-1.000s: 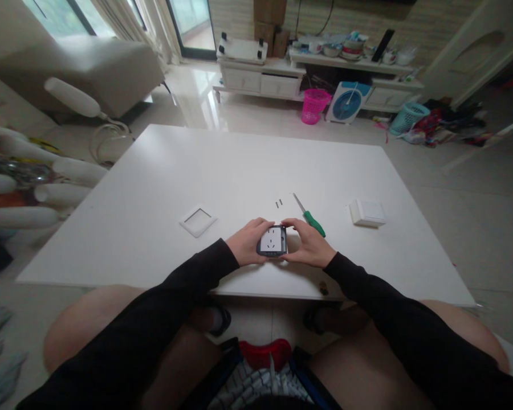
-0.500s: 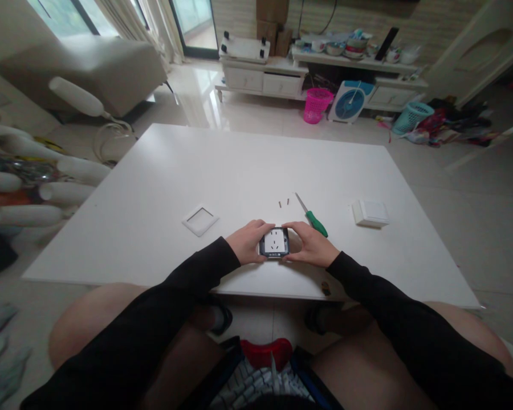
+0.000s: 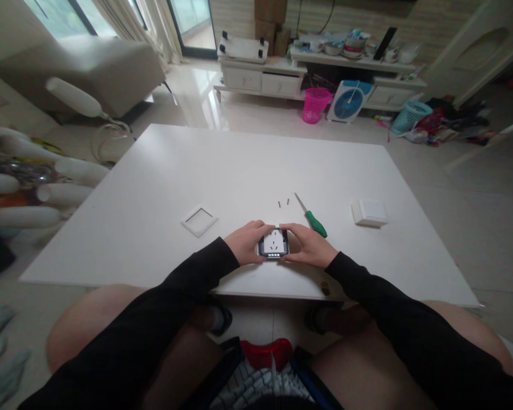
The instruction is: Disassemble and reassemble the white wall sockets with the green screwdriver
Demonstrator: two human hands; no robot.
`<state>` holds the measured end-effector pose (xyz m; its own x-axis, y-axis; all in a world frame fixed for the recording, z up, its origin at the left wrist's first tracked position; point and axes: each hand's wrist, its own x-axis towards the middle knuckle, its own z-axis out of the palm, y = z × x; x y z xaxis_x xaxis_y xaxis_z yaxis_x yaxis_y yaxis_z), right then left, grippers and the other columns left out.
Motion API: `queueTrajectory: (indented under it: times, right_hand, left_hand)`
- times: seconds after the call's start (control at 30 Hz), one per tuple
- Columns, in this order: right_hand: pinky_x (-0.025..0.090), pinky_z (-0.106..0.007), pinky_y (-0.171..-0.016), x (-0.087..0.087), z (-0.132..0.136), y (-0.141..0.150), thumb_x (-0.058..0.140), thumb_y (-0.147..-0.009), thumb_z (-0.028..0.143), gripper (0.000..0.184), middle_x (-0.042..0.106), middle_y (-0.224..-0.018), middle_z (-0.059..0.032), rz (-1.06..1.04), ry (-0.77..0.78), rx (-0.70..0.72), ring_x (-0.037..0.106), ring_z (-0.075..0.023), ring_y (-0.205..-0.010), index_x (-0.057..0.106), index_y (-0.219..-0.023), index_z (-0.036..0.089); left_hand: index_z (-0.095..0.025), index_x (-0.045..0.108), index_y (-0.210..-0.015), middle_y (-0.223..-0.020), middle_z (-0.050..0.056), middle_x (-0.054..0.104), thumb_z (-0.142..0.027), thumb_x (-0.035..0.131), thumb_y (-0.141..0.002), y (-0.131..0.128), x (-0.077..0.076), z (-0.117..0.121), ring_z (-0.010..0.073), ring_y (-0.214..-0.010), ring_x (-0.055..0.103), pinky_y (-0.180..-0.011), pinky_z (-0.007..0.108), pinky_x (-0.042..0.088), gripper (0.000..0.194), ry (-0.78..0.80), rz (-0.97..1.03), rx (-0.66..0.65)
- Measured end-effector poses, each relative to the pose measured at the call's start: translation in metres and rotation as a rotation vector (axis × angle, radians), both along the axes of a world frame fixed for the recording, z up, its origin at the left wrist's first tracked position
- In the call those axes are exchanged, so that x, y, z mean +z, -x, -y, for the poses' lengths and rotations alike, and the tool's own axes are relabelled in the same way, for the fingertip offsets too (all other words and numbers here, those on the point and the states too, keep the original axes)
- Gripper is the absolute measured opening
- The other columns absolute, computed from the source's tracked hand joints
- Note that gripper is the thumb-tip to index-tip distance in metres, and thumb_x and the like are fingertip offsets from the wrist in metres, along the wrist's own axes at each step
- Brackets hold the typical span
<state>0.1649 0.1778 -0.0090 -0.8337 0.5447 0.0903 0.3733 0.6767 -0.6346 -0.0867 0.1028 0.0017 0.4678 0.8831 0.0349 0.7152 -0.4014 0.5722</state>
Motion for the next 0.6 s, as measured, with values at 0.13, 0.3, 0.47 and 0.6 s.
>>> queueTrajectory:
  times: [0.13,0.3,0.47,0.6]
  right_hand:
    - [0.051,-0.053,-0.112,0.001,0.0006,0.0001,0.089,-0.074,0.037,0.079,0.066,-0.141,-0.0156,-0.012,0.024,0.004,0.064,-0.0329,-0.131,0.052,-0.142,0.022]
    - [0.05,-0.052,-0.114,0.0033,0.0013,-0.0003,0.09,-0.075,0.038,0.082,0.065,-0.145,-0.0155,0.009,0.033,0.008,0.063,-0.0333,-0.134,0.051,-0.145,0.023]
    - [0.053,-0.05,-0.109,0.004,0.0024,0.0001,0.09,-0.074,0.034,0.082,0.067,-0.143,-0.0153,0.016,0.041,0.0,0.067,-0.0333,-0.13,0.051,-0.146,0.022]
    - [0.054,-0.05,-0.108,0.0005,0.0018,-0.0002,0.089,-0.075,0.034,0.08,0.066,-0.144,-0.0155,0.0,0.054,-0.003,0.066,-0.0329,-0.13,0.052,-0.145,0.022]
  left_hand:
    - [-0.018,0.05,-0.14,-0.117,0.011,0.06,-0.024,0.081,-0.069,-0.0004,0.0,0.0005,0.0298,-0.106,0.061,-0.097,0.044,0.052,0.078,0.001,-0.031,0.006]
    - [-0.018,0.05,-0.142,-0.113,0.01,0.06,-0.026,0.08,-0.071,-0.0012,0.0009,0.0013,0.0285,-0.101,0.062,-0.092,0.041,0.053,0.077,-0.002,-0.047,0.009]
    - [-0.019,0.05,-0.142,-0.113,0.01,0.06,-0.027,0.082,-0.071,-0.0015,-0.0003,0.0013,0.0284,-0.101,0.063,-0.092,0.041,0.053,0.079,-0.007,-0.05,0.018]
    - [-0.02,0.048,-0.144,-0.117,0.01,0.06,-0.027,0.085,-0.07,-0.0001,-0.0011,0.0007,0.0294,-0.106,0.063,-0.094,0.042,0.053,0.083,0.011,-0.038,0.026]
